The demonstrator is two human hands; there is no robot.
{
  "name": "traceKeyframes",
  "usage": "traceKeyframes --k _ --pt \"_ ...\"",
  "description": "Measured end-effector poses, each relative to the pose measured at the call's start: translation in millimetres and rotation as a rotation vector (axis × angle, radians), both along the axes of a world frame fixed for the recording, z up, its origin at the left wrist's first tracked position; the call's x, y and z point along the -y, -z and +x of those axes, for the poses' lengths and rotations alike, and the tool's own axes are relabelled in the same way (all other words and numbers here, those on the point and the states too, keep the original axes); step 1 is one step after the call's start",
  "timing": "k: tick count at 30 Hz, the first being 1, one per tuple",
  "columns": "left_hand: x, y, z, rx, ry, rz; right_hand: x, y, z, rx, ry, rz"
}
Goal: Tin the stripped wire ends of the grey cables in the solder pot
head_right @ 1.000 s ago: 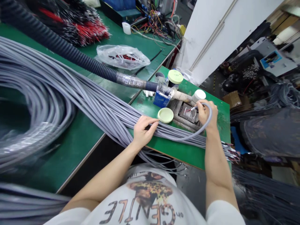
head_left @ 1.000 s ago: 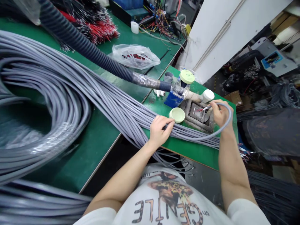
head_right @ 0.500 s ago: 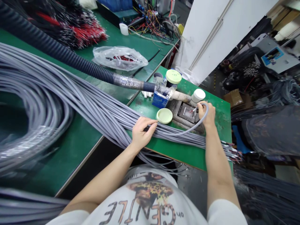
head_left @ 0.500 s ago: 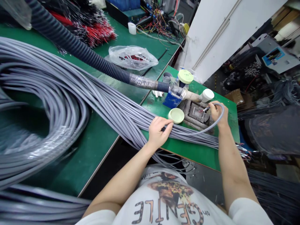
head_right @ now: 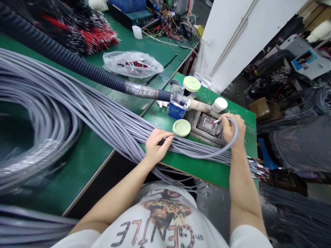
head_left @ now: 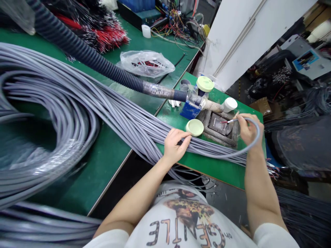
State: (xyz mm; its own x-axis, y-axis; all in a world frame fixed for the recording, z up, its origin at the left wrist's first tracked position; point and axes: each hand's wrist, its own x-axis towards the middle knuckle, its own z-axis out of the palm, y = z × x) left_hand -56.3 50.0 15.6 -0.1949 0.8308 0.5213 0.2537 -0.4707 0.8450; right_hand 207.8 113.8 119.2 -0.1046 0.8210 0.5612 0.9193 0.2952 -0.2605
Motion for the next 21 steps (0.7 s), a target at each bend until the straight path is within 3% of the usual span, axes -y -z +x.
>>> traceKeyframes --k 2,4,8,10,13,16,19,21 --pt "4.7 -8.8 2.5 0.096 0.067 -0.060 33.4 -16.2 -16.4 -0.092 -0.121 0.048" --pt "11.8 -21.2 8.3 0.227 0.228 -0.174 65.6 -23.3 -29.0 -0.125 -0.300 0.057" --pt "26.7 -41.1 26.5 0.457 0.648 -0.464 112.0 -12.6 -36.1 0.028 -0.525 -0.062" --pt "32.0 -42.8 34.3 0.563 0.726 -0.583 125.6 -3.1 -34.1 0.114 -0.619 -0.132" --pt "37.2 -38.2 39.8 0.623 0.719 -0.656 137.7 7.0 -30.0 0.185 -0.717 -0.181" --pt "41.3 -34.3 40.0 0.558 0.687 -0.624 143.6 10.6 -27.7 0.089 -0.707 -0.221" --pt "44.8 -34.8 40.4 0.461 0.671 -0.548 145.7 10.5 -29.9 -0.104 -0.516 -0.319" --pt "46.8 -36.2 41.7 0.409 0.670 -0.504 145.6 9.9 -34.3 -0.198 -0.404 -0.470"
